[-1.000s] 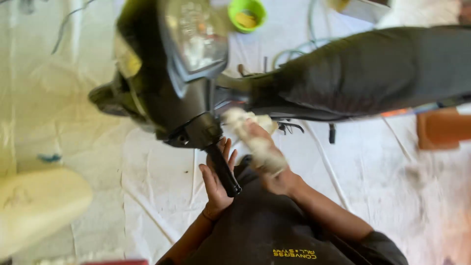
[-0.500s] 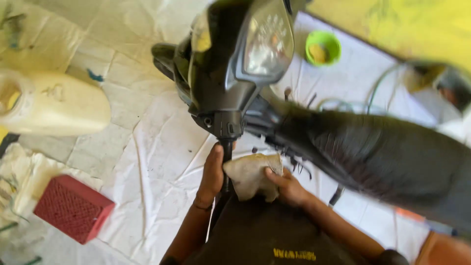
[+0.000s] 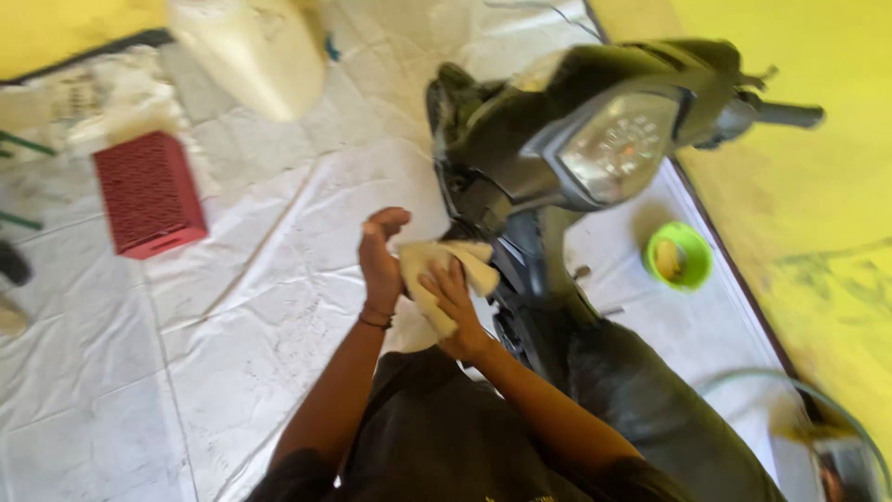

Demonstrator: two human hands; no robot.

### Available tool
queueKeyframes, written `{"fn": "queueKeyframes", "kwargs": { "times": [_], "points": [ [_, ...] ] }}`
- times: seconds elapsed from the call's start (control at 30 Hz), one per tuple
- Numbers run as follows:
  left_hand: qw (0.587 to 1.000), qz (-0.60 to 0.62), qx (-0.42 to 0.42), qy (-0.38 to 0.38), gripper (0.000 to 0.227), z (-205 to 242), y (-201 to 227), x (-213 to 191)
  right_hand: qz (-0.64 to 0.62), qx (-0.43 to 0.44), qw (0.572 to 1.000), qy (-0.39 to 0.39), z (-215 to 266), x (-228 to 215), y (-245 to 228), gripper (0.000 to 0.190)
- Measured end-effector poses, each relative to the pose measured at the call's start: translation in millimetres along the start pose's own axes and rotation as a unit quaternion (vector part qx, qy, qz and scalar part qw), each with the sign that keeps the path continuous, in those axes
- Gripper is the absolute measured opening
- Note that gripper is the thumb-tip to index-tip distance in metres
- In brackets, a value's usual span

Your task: The person wipes the front fairing, headlight, and handlebars of a black motorcycle using a white cloth. They move around the vehicle to clean different sections, including the dashboard and front fender, in a workshop setting.

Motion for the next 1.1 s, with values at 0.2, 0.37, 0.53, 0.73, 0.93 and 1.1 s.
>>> {"fn": "queueKeyframes", "kwargs": {
  "times": [0.2,0.37,0.53,0.73,0.93,1.1],
  "points": [
    [0.994,-0.031,0.091,-0.053,0.043,-4.7,41.0,4.2,-0.364,0.549,0.632,0.409,188.1,31.3,181.1,0.065],
    [0.936,-0.168,0.287,-0.112,0.047,-5.3,81.5,11.6,-0.681,0.436,0.493,0.322,67.5,29.7,129.1,0.047],
    [0.910,-0.242,0.307,-0.140,0.054,-16.0,71.4,14.9,-0.695,0.419,0.494,0.312,81.5,41.1,151.3,0.048],
    [0.912,-0.142,0.236,-0.303,0.050,-15.3,81.0,28.2,-0.491,0.523,0.597,0.358,100.7,9.1,65.2,0.050],
    [0.915,-0.007,0.020,-0.402,0.054,-14.2,34.2,42.5,-0.358,0.473,0.639,0.489,73.1,-54.3,-9.1,0.068],
    [0.914,0.039,-0.017,-0.404,0.056,-10.4,27.3,47.0,-0.243,0.261,0.714,0.603,132.0,-136.0,27.7,0.034]
  ]
}}
Point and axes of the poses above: each hand's wrist, its own z-axis away from the middle knuckle, its own x-axis out of the palm, y = z × x, the point moved 7 cm from there along -z, towards the middle knuckle, and after that the axes turned 6 degrees about -z, right-handed, at the moved point
